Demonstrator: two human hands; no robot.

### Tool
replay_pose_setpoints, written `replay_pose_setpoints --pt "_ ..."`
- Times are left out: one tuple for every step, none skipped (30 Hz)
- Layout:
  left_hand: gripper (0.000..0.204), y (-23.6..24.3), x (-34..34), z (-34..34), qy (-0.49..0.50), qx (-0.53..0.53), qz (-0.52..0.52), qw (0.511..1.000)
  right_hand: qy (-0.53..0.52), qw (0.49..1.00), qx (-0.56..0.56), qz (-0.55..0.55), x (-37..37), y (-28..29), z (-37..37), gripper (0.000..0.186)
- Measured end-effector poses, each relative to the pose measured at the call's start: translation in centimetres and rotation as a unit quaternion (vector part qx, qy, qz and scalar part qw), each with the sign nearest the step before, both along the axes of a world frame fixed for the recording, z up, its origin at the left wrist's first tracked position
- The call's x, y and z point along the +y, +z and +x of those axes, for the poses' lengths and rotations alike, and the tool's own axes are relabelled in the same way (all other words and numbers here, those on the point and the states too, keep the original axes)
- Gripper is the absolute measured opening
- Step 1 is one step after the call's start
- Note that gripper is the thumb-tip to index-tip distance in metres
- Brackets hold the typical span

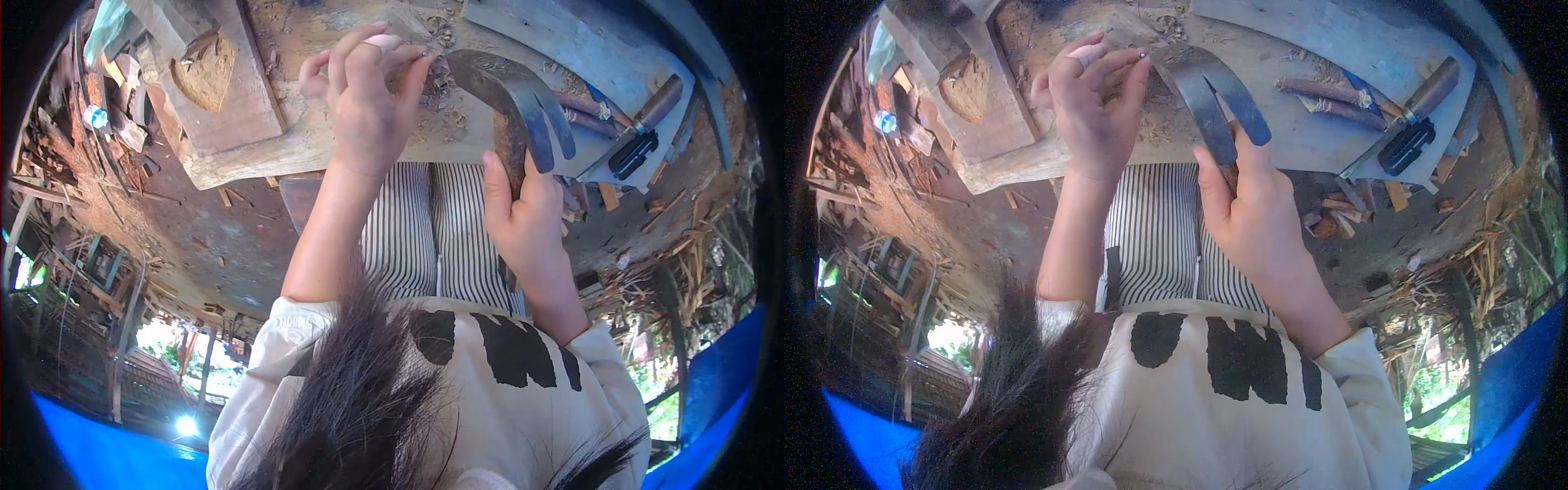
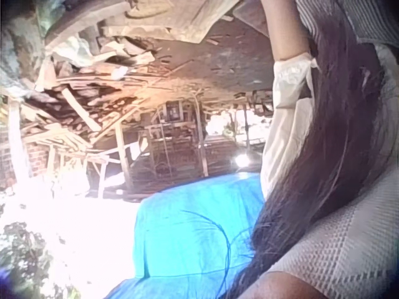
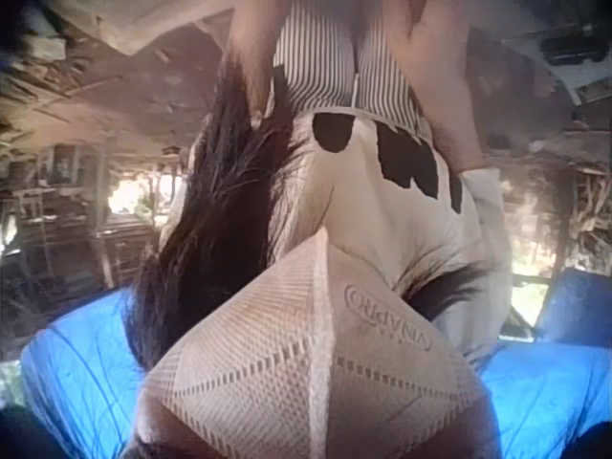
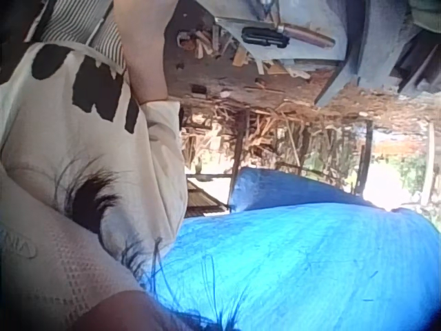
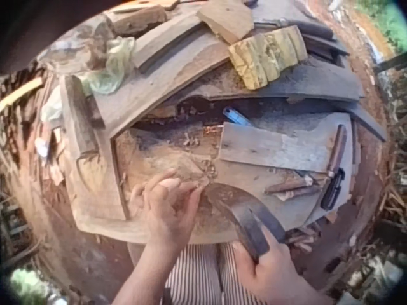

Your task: Carve a design into a piece of wood using a hammer and a carving chisel.

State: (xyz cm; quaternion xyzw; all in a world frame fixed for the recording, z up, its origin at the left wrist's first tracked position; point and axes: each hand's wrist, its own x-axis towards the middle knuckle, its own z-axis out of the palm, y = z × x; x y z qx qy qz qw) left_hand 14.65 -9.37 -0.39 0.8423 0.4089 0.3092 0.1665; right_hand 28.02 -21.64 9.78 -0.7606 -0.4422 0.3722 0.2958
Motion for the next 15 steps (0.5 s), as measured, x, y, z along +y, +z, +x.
replay_pose_setpoints --pt "0.046 0.0 0.1 -0.1 -0.004 -0.006 -0.003 1.0 0.005 1.0 -0.004 -0.006 0.1 0.0 -0.1 0.044" --pt "0.046 -0.2 0.1 -0.4 -0.008 -0.012 -0.005 1.0 0.013 1.0 -0.004 -0.006 0.2 -0.1 -0.3 0.044" --pt "0.046 -0.5 0.2 -0.5 0.0 -0.015 -0.007 1.0 0.015 1.0 -0.021 0.001 0.3 -0.1 -0.4 0.043" --pt "0.05 -0.8 0.2 -0.6 -0.016 -0.029 -0.008 0.999 0.018 0.999 -0.037 0.009 0.4 -0.1 -0.5 0.043" --pt "0.055 -1.0 0.1 -0.8 -0.033 -0.043 -0.008 0.999 0.027 0.999 -0.039 0.007 0.4 -0.1 -0.6 0.043" --pt "0.055 -0.8 -0.2 -0.9 -0.024 -0.043 -0.011 0.999 0.024 0.999 -0.03 0.004 0.2 -0.2 -0.7 0.043" --pt "0.061 -0.7 -0.4 -0.9 -0.025 -0.033 -0.044 0.998 0.021 1.0 -0.022 0.002 0.1 -0.2 -0.8 0.042" --pt "0.068 -0.5 -0.5 -0.9 -0.026 -0.023 -0.077 0.996 0.03 0.999 -0.021 -0.002 0.1 -0.3 -0.8 0.042" --pt "0.068 -0.4 -0.5 -0.7 -0.017 -0.025 -0.081 0.996 0.057 0.996 -0.055 0.028 0.3 -0.5 -0.7 0.042" --pt "0.056 -0.3 -0.2 -0.4 -0.01 -0.052 -0.076 0.996 0.085 0.991 -0.088 0.059 0.4 -0.6 -0.5 0.041" --pt "0.045 -0.2 -0.1 -0.2 -0.004 -0.079 -0.071 0.994 0.095 0.99 -0.089 0.056 0.6 -0.9 -0.6 0.041" --pt "0.045 -0.1 0.1 -0.3 0.006 -0.079 -0.072 0.994 0.085 0.992 -0.085 0.043 0.9 -1.5 -0.8 0.04" --pt "0.045 0.0 0.2 -0.4 0.0 -0.067 -0.055 0.996 0.074 0.993 -0.083 0.03 1.0 -1.8 -0.9 0.039" --pt "0.045 0.1 0.2 -0.6 -0.007 -0.055 -0.038 0.998 0.084 0.993 -0.082 0.029 0.7 -1.8 -0.9 0.039" --pt "0.045 -0.1 0.2 -0.6 0.002 -0.057 -0.039 0.998 0.073 0.994 -0.076 0.013 0.2 -1.8 -0.9 0.039"
